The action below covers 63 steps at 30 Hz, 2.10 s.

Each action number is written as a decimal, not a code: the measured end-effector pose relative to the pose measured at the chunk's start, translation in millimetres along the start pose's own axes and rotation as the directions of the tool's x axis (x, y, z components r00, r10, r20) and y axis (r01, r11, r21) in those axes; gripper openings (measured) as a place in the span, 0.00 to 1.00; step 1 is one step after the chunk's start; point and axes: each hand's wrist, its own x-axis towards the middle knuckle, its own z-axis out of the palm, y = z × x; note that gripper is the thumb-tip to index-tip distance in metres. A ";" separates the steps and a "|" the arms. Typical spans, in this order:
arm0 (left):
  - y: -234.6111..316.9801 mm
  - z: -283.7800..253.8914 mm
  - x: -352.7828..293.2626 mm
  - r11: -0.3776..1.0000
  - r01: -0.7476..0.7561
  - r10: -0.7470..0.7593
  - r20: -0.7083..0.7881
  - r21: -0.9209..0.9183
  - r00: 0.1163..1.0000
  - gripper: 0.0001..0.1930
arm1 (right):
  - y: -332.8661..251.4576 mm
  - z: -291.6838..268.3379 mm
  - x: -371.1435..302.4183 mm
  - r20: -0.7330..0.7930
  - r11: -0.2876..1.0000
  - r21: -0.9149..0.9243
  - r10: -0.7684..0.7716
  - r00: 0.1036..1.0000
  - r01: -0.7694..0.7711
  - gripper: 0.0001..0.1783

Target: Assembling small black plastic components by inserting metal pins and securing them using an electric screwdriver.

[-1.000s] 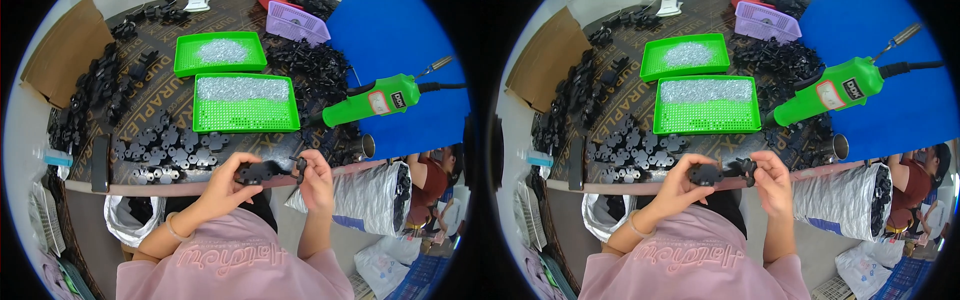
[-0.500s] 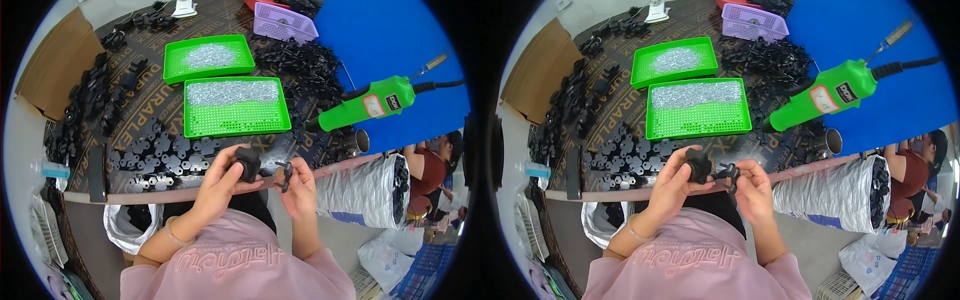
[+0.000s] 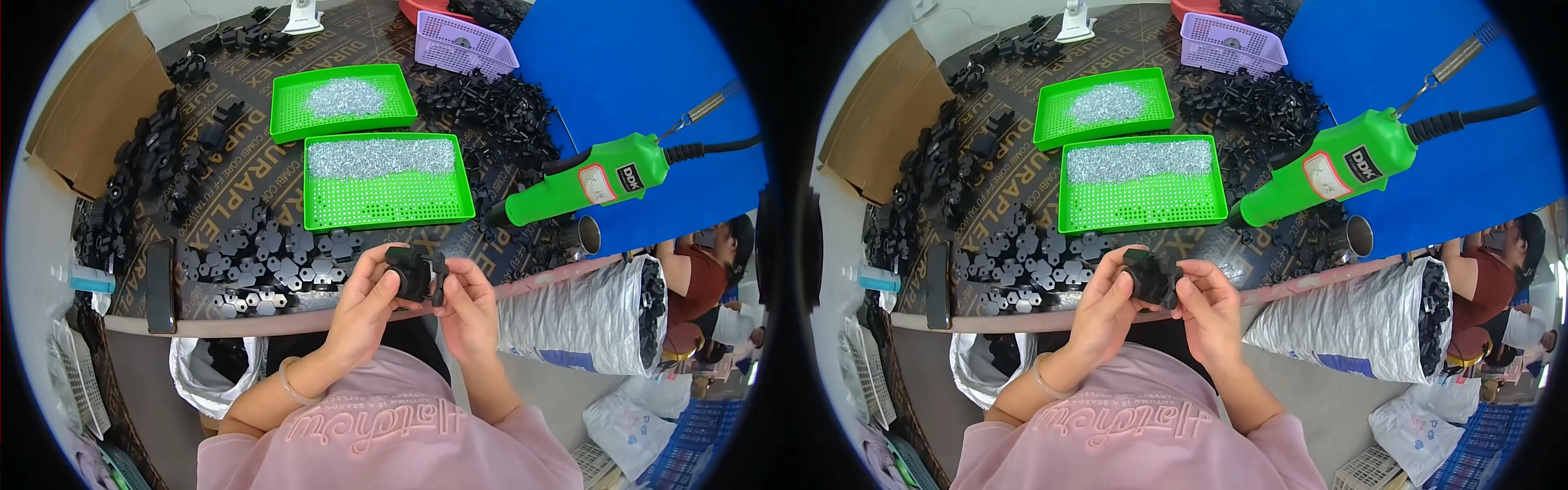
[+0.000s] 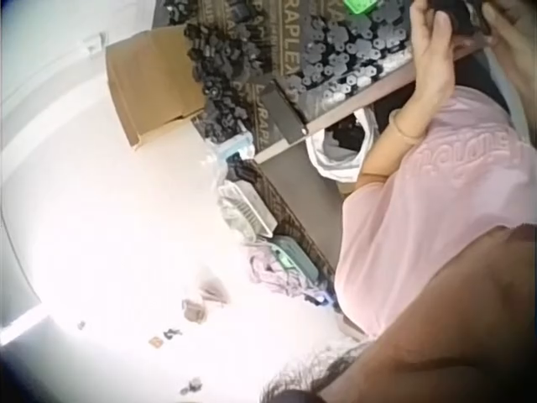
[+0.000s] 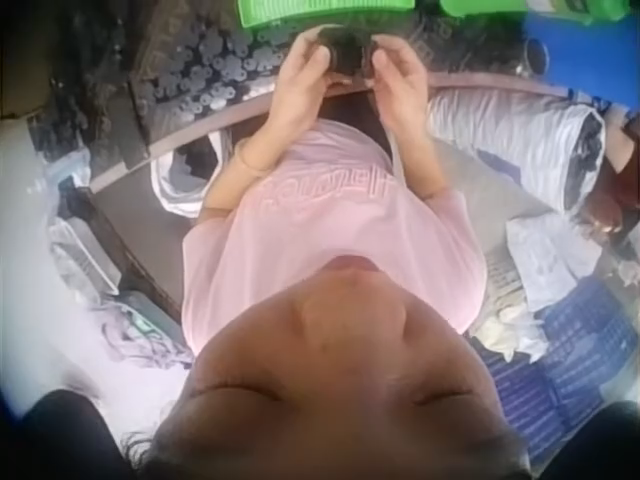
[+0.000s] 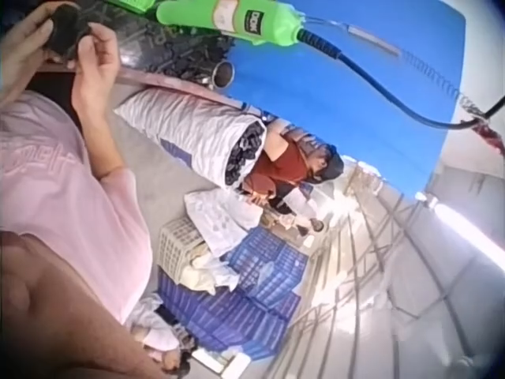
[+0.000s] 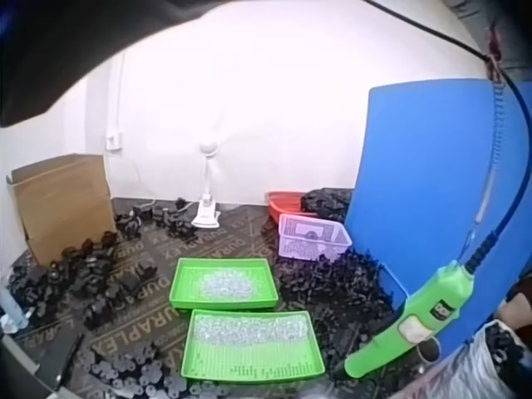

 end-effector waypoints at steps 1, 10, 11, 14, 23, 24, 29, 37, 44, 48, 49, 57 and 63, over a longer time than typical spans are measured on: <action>-0.1 0.7 0.3 1.000 -0.013 0.013 -0.003 -0.011 1.000 0.23 | -0.6 0.1 -0.1 -0.001 1.000 -0.002 -0.002 1.000 0.002 0.14; 6.8 3.8 -2.5 0.995 0.042 -0.042 0.002 0.085 0.999 0.27 | -5.3 -0.1 -1.1 -0.032 0.987 -0.158 0.034 0.999 -0.039 0.12; 6.7 4.5 -4.2 0.995 0.036 -0.034 -0.024 0.088 0.999 0.26 | -1.2 -4.7 -3.1 -0.015 0.943 -0.332 -0.013 1.000 0.007 0.17; 1.0 0.7 -9.4 0.958 -0.054 0.050 0.021 0.283 0.999 0.31 | 3.2 -2.8 0.9 0.049 0.812 -0.569 -0.128 0.991 0.133 0.23; 30.7 -7.1 -22.1 0.463 -0.284 0.054 0.293 0.839 0.954 0.36 | -31.7 -11.0 10.5 0.439 0.723 -0.668 0.193 0.878 0.175 0.39; 33.6 -6.0 -24.6 0.374 -0.248 -0.007 0.270 0.894 0.963 0.35 | -32.1 -9.7 10.4 0.458 0.636 -0.731 0.185 0.869 0.249 0.37; 36.4 -7.2 -22.5 0.370 -0.204 -0.099 0.257 0.906 0.961 0.33 | -31.9 -6.8 7.8 0.470 0.559 -0.753 0.086 0.879 0.348 0.31; 32.8 -9.5 -17.5 -0.125 -0.466 0.072 0.476 0.876 0.876 0.29 | -30.4 -5.1 5.5 0.403 0.521 -0.799 0.095 0.910 0.300 0.21; 105.9 -19.5 -17.1 -0.330 -0.349 0.387 0.463 0.877 0.797 0.22 | 16.5 -3.3 24.6 0.406 0.399 -0.816 -0.118 0.906 0.417 0.22; 198.8 -82.4 27.1 -0.508 0.059 0.503 0.240 0.860 0.830 0.16 | 38.7 -0.8 31.7 0.435 0.311 -0.838 -0.113 0.893 0.448 0.23; 220.2 -101.6 39.7 -0.523 0.146 0.519 0.178 0.840 0.836 0.18 | 36.5 4.2 31.3 0.438 0.312 -0.836 -0.113 0.892 0.450 0.23; 266.1 -202.6 118.5 -0.758 0.132 0.279 0.135 0.639 0.951 0.26 | -9.6 -5.9 30.2 0.380 0.055 -0.893 -0.441 0.813 0.447 0.09; 263.7 -154.7 92.9 -0.651 0.146 0.489 0.264 0.745 0.831 0.33 | -47.8 -57.3 48.4 0.148 -0.190 -0.981 -0.584 0.798 0.043 0.20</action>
